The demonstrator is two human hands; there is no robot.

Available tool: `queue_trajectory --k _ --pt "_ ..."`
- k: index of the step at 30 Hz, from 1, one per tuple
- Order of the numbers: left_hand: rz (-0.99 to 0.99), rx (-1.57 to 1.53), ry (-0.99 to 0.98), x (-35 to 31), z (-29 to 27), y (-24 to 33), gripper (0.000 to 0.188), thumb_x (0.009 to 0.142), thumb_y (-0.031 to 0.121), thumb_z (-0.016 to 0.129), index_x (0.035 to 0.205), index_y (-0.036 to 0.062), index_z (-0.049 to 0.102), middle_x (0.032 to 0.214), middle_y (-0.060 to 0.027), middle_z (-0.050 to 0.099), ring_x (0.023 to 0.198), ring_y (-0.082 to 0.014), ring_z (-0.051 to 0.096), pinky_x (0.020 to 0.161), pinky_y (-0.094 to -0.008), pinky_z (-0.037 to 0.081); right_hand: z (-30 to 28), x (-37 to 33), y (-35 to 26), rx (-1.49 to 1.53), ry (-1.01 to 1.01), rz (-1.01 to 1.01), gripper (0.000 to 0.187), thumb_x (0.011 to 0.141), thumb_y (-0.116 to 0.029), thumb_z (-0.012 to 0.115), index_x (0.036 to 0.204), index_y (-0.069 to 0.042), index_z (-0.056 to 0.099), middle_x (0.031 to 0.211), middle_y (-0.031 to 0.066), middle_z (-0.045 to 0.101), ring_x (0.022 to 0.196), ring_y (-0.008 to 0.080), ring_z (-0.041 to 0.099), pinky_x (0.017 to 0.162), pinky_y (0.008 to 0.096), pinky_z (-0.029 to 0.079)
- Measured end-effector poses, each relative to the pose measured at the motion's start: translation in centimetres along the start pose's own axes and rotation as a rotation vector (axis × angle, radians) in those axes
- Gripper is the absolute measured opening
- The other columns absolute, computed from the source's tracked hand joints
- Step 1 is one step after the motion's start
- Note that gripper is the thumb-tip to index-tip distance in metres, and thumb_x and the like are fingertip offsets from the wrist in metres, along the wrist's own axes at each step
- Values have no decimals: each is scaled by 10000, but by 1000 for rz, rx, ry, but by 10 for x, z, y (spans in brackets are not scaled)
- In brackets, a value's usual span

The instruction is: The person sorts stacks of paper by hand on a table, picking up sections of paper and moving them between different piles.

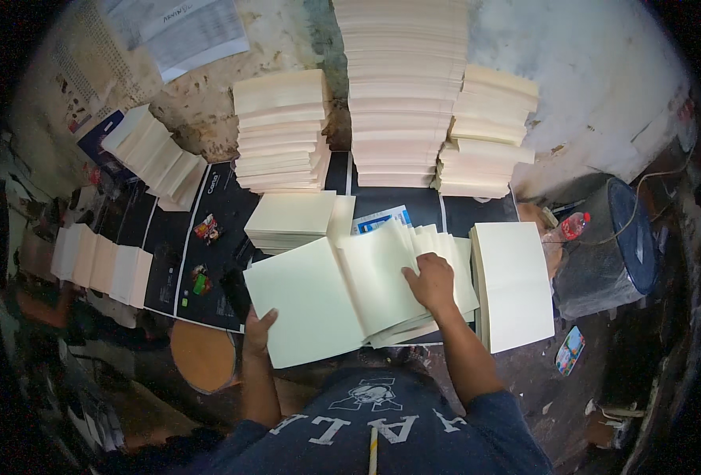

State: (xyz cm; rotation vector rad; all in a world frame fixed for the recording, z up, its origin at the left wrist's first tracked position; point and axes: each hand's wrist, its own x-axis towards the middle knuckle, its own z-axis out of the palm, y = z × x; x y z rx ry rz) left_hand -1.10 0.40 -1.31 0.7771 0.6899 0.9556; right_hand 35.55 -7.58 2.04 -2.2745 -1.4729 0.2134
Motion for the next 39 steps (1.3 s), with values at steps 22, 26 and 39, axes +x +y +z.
queue_trajectory --k 22,26,39 --pt "1 9 -37 0 7 5 490 917 66 620 1361 -11 426 1256 -142 589 1141 -254 596 973 -392 492 -2 -5 2 -130 -66 -26 422 869 -428 660 874 -17 758 1346 143 552 1314 322 403 1094 581 248" --pt "-49 1 -30 6 8 -15 505 914 58 622 1372 -8 419 1267 -135 580 1139 -257 595 981 -393 483 2 -22 -80 38 -297 -155 690 877 -670 523 892 -20 753 1430 162 457 1410 329 279 1135 616 149" --pt "22 91 76 -12 -26 11 588 854 64 668 1380 -11 417 1285 -148 568 1171 -259 567 1004 -388 453 -31 -4 -10 196 -117 126 511 884 -402 651 1060 78 646 1009 245 673 973 391 639 876 442 483"
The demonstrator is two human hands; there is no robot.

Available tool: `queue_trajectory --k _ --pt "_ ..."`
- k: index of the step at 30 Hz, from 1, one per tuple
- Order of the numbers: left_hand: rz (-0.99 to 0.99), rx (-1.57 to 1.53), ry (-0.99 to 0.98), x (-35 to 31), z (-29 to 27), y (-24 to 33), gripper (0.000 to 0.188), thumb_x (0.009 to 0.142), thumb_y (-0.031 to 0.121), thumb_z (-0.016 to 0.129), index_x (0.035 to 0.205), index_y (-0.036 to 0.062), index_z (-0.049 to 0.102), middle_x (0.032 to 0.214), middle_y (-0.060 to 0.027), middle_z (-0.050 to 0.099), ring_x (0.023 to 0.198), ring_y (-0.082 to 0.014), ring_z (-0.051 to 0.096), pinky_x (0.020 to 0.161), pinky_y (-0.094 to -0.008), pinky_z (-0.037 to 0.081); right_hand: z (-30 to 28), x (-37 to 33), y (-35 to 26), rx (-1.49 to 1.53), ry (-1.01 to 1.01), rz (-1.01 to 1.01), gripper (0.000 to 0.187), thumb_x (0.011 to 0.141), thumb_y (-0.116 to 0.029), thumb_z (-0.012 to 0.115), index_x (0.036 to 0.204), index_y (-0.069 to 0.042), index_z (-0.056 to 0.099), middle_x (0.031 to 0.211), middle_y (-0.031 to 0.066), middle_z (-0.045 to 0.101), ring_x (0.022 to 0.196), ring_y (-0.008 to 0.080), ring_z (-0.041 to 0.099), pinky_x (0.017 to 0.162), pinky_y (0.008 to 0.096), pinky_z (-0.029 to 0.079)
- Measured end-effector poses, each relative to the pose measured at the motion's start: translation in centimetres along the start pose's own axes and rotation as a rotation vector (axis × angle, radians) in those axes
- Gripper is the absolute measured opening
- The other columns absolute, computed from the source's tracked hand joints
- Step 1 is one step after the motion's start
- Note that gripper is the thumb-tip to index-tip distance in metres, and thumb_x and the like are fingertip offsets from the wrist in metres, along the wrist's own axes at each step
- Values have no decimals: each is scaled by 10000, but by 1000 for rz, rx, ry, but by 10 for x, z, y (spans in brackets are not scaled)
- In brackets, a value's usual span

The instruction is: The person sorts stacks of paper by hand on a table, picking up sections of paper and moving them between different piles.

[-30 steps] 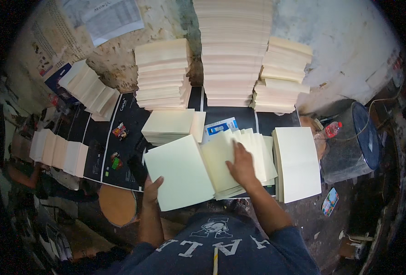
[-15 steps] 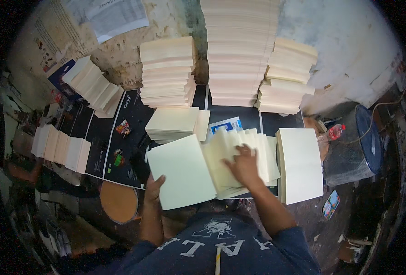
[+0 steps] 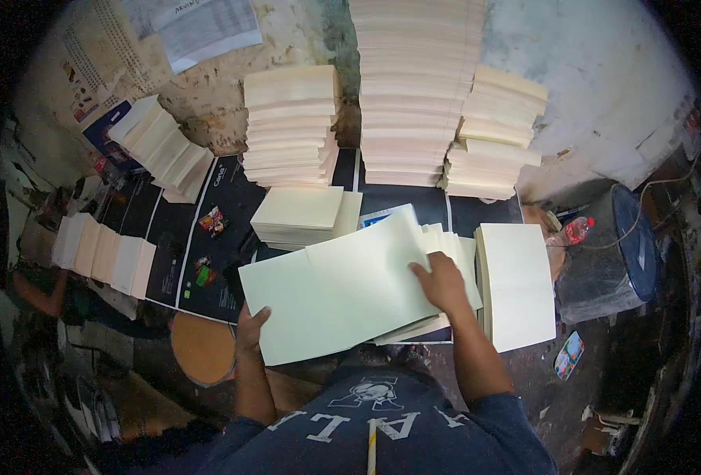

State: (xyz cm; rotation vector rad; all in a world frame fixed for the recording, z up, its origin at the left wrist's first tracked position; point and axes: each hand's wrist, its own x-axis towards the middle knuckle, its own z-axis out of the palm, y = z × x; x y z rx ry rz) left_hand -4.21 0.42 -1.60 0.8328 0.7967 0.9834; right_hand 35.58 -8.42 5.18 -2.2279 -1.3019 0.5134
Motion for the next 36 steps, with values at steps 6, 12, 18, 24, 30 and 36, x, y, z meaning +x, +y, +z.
queue_trajectory --k 6,12,18,24,30,36 --pt "-44 -74 -61 9 2 -8 588 857 58 664 1382 -12 411 1294 -146 562 1180 -258 560 1020 -394 440 -24 -8 -24 630 -338 318 543 922 -384 612 1167 100 603 993 258 682 894 298 672 850 373 497" --pt "-49 -116 -50 9 -7 -14 595 862 37 644 1398 4 388 1299 -150 555 1172 -272 571 1010 -411 459 -22 -6 -5 104 -16 114 461 936 -322 578 1253 12 578 1117 301 640 1005 431 631 921 464 473" --pt "-75 -176 -114 14 16 -5 563 868 29 631 1382 5 403 1273 -148 565 1150 -262 582 984 -397 479 17 -18 -55 -109 -208 -156 495 927 -479 545 1106 -42 694 1092 214 613 972 385 625 898 447 486" --pt "-57 -13 -47 19 4 -20 576 872 45 628 1398 7 396 1278 -151 564 1166 -270 569 981 -418 480 36 -4 -59 -162 -203 -147 472 908 -461 579 893 -11 720 1026 203 617 947 364 635 849 463 506" --pt "-58 -131 -69 6 4 -8 540 884 35 643 1377 13 423 1266 -122 579 1141 -242 586 976 -376 479 27 -7 -14 -107 -112 -214 383 892 -135 564 1265 -51 541 1260 279 499 993 421 625 865 477 520" --pt "-56 -160 -119 17 39 -28 525 938 87 616 1404 17 386 1285 -138 559 1118 -254 593 933 -396 507 45 -19 -58 -246 -64 -338 287 902 -293 624 1104 -99 692 1339 276 466 1123 413 556 908 471 478"
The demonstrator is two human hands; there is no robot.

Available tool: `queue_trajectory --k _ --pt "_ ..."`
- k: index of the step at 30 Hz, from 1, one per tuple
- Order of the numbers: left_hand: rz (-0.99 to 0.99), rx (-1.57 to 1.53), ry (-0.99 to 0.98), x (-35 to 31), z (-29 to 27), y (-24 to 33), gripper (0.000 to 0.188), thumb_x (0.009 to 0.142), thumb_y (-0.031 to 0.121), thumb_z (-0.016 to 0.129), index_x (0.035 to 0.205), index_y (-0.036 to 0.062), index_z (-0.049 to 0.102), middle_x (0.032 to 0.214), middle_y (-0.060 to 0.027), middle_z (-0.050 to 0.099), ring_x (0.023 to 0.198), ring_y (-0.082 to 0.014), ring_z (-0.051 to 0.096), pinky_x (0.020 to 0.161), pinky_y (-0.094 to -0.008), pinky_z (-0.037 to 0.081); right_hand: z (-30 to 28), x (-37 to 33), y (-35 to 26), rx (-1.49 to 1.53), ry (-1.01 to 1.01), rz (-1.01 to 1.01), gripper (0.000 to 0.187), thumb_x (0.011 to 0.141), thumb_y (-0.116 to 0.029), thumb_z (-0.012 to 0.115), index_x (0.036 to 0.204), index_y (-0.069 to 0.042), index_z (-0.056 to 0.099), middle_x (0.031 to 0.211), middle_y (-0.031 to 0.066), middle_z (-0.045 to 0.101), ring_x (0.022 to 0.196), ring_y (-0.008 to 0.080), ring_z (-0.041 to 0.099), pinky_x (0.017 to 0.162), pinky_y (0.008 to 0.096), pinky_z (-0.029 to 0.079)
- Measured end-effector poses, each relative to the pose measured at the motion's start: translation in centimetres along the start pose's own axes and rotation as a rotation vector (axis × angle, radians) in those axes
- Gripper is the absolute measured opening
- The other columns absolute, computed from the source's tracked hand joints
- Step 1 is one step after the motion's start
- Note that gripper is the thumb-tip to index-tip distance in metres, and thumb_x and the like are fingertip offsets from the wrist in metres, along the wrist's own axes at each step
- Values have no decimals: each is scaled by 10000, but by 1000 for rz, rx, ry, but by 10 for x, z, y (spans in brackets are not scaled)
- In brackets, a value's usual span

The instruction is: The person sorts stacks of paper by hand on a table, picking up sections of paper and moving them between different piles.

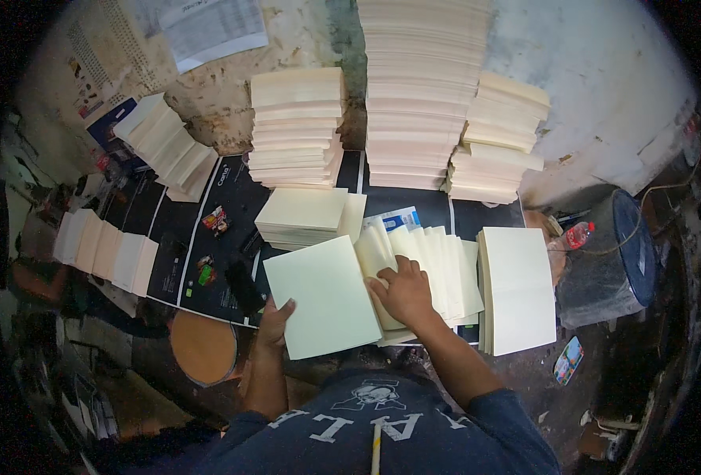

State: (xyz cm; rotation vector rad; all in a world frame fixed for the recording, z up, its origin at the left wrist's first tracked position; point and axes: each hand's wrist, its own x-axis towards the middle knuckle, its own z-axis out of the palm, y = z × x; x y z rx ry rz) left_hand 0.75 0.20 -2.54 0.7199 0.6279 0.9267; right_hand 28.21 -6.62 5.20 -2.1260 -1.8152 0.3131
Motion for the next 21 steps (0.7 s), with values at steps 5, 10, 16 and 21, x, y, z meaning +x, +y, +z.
queue_trajectory --k 5,10,16,21 --pt "-29 65 24 10 4 -17 459 925 65 622 1342 -3 442 1231 -130 593 1099 -238 612 944 -385 511 13 -1 5 38 75 38 501 878 -493 637 847 -1 724 1284 210 548 1129 388 535 926 480 441" --pt "4 24 42 -5 -13 7 463 915 56 622 1336 -24 448 1234 -145 603 1120 -266 612 968 -397 497 4 -3 77 37 163 214 401 857 -395 669 844 1 734 1227 148 620 1155 341 534 911 490 440" --pt "-45 -28 24 4 2 -14 508 915 73 630 1370 -20 424 1259 -139 584 1127 -248 599 960 -383 492 10 -8 -4 32 147 9 407 839 -406 680 835 -4 746 1302 159 579 1269 366 456 1049 545 310" --pt "16 44 54 -8 -38 2 560 884 44 627 1394 -8 403 1273 -137 572 1129 -243 589 984 -371 469 6 6 63 228 -38 223 463 842 -429 665 987 8 718 1353 192 535 1324 395 393 1093 565 273"
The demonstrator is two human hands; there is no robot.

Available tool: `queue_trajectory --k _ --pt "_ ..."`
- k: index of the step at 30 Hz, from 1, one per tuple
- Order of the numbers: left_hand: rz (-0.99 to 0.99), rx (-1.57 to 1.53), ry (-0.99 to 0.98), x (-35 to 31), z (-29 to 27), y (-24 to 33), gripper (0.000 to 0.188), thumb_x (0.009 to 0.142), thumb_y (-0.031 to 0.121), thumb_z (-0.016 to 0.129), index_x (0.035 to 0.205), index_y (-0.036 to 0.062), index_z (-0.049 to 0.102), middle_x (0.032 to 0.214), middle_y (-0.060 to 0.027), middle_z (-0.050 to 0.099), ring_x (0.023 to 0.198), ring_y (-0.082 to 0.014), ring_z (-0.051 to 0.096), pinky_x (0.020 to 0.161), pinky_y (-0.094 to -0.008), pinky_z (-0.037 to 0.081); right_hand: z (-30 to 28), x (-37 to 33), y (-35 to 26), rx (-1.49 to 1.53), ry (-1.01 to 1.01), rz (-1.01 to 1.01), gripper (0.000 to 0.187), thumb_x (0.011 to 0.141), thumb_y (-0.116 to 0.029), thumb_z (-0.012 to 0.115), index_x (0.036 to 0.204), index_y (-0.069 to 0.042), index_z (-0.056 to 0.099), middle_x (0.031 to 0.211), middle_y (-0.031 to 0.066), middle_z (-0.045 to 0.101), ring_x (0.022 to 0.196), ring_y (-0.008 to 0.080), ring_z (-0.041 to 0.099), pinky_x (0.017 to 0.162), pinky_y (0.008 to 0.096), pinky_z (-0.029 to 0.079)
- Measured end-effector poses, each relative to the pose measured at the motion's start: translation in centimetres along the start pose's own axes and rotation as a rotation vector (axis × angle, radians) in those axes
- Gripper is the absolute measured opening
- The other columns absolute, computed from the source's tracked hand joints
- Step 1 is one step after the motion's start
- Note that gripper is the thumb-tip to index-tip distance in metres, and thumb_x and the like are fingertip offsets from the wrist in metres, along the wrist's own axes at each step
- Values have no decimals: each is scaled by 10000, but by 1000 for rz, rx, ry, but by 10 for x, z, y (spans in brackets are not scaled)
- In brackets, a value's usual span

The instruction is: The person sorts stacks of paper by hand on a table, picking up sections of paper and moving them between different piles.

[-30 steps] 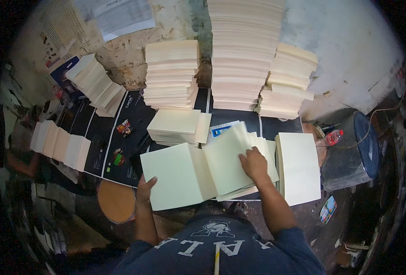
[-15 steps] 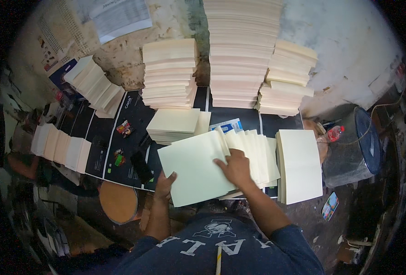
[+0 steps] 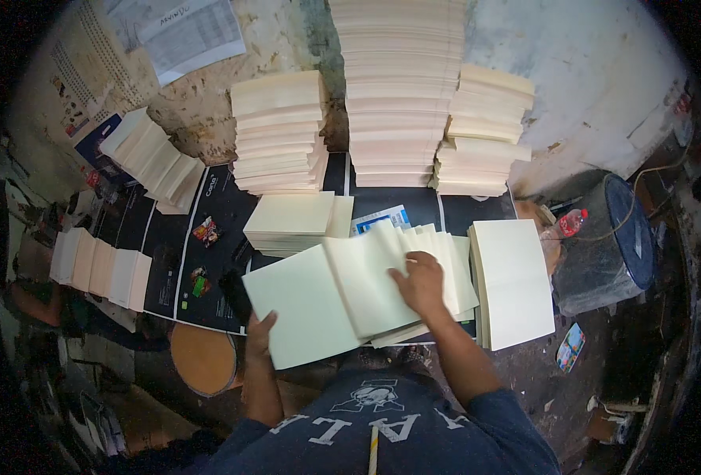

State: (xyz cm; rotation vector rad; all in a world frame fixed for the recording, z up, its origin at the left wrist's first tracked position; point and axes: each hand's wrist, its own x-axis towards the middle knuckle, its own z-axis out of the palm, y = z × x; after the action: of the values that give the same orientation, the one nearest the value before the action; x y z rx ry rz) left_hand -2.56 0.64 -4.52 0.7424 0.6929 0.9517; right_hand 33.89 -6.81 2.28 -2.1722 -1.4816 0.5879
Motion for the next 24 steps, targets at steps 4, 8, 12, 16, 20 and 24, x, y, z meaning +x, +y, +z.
queue_trajectory --k 4,8,12,16,20,24 --pt "21 73 87 -5 -20 14 590 881 48 626 1412 -12 376 1298 -142 553 1160 -251 567 998 -382 453 24 -3 31 -321 156 -20 537 867 -303 640 1314 -30 522 1441 234 422 1362 392 366 1099 528 316" --pt "30 128 115 -2 -20 5 629 874 43 621 1438 -16 347 1344 -153 520 1207 -265 530 1037 -395 407 42 0 36 -700 80 -132 619 965 -380 450 1510 -119 316 1593 190 174 1482 327 160 1169 556 165" --pt "43 206 108 -9 -15 3 663 878 29 598 1471 -10 304 1394 -154 486 1244 -269 499 1067 -390 372 40 7 78 -608 -75 -10 681 995 -532 288 1558 -161 190 1628 119 91 1506 283 49 1197 530 52" --pt "28 119 24 -4 6 15 633 899 44 611 1462 16 322 1378 -147 502 1222 -270 523 1053 -398 402 38 9 89 -543 -115 39 696 994 -551 273 1564 -168 155 1628 122 93 1507 269 44 1198 523 44" --pt "-55 151 81 -10 0 12 631 891 42 612 1455 20 329 1360 -151 515 1208 -276 539 1042 -405 424 47 8 97 -516 -87 34 706 993 -559 260 1567 -170 130 1629 124 88 1509 269 34 1192 546 32" --pt "-20 26 -53 2 17 18 675 846 16 604 1459 23 320 1353 -167 515 1215 -291 541 1047 -417 427 36 15 72 -530 -41 -2 715 978 -594 306 1526 -138 259 1608 146 149 1499 293 82 1172 592 57"
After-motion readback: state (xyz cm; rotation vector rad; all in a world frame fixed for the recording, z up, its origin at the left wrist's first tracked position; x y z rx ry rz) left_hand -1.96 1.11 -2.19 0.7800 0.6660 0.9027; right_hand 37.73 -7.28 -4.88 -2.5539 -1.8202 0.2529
